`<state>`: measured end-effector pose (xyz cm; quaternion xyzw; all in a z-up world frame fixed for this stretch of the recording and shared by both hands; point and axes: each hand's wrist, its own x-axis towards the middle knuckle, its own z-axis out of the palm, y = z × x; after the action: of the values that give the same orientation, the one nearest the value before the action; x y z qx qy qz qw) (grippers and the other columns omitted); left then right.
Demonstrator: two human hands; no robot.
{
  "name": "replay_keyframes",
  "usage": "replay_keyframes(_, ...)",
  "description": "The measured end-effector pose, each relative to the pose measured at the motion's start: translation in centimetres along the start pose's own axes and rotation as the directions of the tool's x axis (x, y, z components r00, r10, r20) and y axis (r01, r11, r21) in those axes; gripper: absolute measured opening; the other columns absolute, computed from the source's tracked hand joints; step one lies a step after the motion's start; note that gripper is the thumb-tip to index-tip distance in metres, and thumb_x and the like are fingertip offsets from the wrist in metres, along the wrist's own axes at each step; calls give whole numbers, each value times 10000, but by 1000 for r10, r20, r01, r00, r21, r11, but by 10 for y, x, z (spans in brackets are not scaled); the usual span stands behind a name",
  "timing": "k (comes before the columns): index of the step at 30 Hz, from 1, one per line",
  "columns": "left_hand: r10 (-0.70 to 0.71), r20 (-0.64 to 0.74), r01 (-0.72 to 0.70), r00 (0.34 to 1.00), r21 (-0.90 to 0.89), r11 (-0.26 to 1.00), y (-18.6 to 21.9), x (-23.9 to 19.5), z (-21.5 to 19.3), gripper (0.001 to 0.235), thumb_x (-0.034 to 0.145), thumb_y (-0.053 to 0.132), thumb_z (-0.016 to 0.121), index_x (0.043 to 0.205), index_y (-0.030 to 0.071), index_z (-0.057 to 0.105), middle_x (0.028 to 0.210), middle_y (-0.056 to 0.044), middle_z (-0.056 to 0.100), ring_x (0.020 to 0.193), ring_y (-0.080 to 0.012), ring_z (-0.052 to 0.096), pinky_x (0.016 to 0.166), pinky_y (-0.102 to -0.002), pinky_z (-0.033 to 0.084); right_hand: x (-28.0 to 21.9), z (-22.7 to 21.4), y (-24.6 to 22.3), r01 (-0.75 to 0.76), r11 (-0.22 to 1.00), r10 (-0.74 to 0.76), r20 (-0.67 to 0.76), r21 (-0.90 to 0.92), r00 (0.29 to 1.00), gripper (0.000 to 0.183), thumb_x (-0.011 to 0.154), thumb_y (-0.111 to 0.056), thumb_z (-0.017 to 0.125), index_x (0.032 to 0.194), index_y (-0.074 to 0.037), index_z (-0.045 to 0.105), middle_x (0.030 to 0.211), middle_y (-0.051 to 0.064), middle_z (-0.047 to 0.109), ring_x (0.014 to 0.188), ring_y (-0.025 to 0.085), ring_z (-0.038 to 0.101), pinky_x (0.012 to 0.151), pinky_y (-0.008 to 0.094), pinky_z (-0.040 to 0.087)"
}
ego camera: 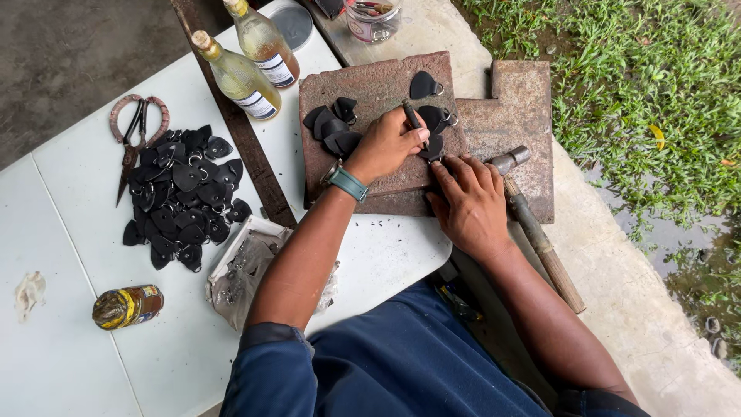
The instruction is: The person uses a hammer to flatten metal rings attached to black leather pieces on a wooden block. They then pick up small metal rings from a plastic bag and attach them to the leather pieces by hand, assembling them into keychains.
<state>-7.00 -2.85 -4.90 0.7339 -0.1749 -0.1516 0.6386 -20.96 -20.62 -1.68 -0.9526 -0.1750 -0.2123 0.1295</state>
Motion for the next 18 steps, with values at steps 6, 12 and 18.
replay_keyframes(6,53,44,-54,998,27,998,-6,2,2,158,1011,147,673,1033,1,617,862,-61,730,769,-110,682,683,-268,580,0,-2,0,-13,1000,12,41,28,999,482,948,-292,712,1390,-118,627,1409,135,604,1361,356,514,1159,513,358)
replay_keyframes(12,5,40,-9,999,99,995,3,2,1,161,1004,179,654,1034,27,613,871,-51,743,791,-98,717,685,-263,603,-7,5,6,-17,1000,17,68,-1,998,500,947,-299,708,1402,-108,626,1422,142,598,1370,348,507,1157,517,355)
replay_keyframes(18,31,34,-37,999,182,983,12,0,2,170,1008,198,660,1038,35,618,863,-53,746,777,-127,721,680,-289,599,-3,7,4,-21,1000,20,63,13,998,485,954,-291,707,1396,-107,632,1426,136,598,1378,344,505,1164,514,350)
